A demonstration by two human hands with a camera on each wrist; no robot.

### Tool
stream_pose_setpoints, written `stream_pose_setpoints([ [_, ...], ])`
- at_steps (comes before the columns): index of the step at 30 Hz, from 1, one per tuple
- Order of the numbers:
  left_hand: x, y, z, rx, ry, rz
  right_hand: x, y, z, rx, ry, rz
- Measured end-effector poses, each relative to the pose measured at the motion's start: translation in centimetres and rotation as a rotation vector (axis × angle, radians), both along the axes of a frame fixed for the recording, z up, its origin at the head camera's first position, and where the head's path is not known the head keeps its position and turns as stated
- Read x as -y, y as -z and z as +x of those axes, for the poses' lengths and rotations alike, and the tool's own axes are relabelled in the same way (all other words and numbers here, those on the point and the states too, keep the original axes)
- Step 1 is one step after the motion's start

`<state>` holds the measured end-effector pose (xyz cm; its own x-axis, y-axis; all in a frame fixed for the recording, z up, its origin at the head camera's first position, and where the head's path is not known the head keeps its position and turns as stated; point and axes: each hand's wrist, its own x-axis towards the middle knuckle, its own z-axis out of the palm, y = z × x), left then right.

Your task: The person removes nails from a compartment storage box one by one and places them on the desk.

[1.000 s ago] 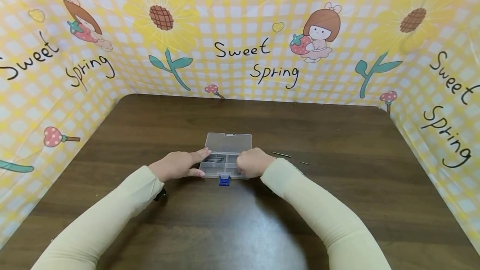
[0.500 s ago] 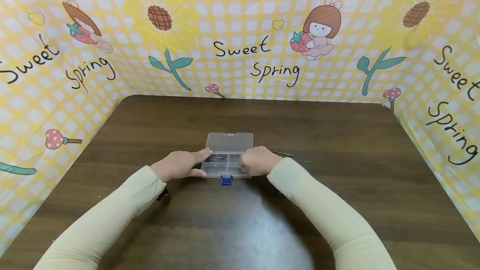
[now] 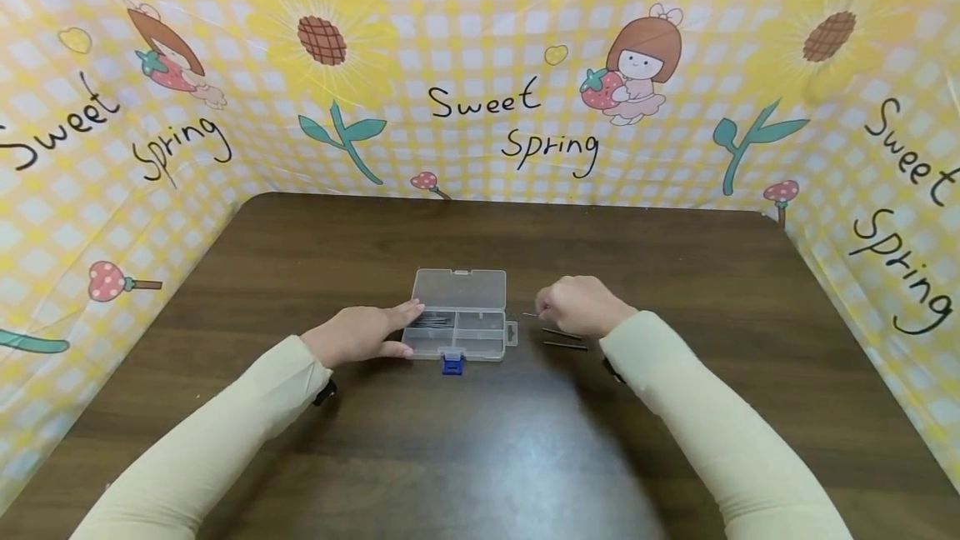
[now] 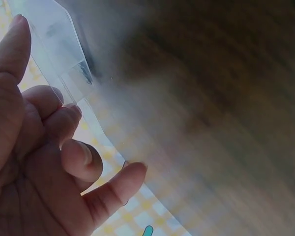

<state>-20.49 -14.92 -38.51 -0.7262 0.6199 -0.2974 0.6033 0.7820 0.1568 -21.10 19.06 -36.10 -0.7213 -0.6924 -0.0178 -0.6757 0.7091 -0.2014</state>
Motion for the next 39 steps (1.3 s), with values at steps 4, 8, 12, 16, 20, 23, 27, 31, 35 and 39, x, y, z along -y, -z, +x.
stream_pose_setpoints([
  [4,0.2,0.0,0.3,0.028,-0.017,-0.001,-2.2,0.0,0.6,0.004,0.028,0.018],
  [8,0.3,-0.1,0.4,0.029,-0.022,-0.004,-4.6,-0.1,1.2,0.004,0.059,0.029],
  [12,0.1,-0.1,0.3,0.010,-0.017,0.002,-6.8,-0.2,1.5,0.003,0.105,0.045],
  [16,0.0,-0.1,0.1,0.007,-0.014,-0.002,-8.0,-0.1,1.8,0.029,0.134,0.055],
  [20,0.2,-0.3,0.1,0.024,-0.031,0.002,-8.6,0.1,2.0,0.044,0.154,0.058],
  [23,0.4,-0.5,0.0,0.027,-0.035,0.010,-8.8,0.5,2.0,0.042,0.160,0.048],
  [27,0.5,-0.4,0.0,0.011,-0.015,0.026,-9.0,1.4,1.9,0.011,0.151,0.046],
  [31,0.7,-0.1,0.3,0.003,-0.029,0.030,-8.9,2.7,1.8,-0.058,0.126,0.043],
  [35,0.6,0.2,0.4,-0.002,-0.016,0.050,-9.0,3.4,1.8,-0.060,0.128,0.047],
  [39,0.3,0.3,0.3,-0.018,0.001,0.077,-9.1,3.1,1.9,-0.044,0.127,0.061],
])
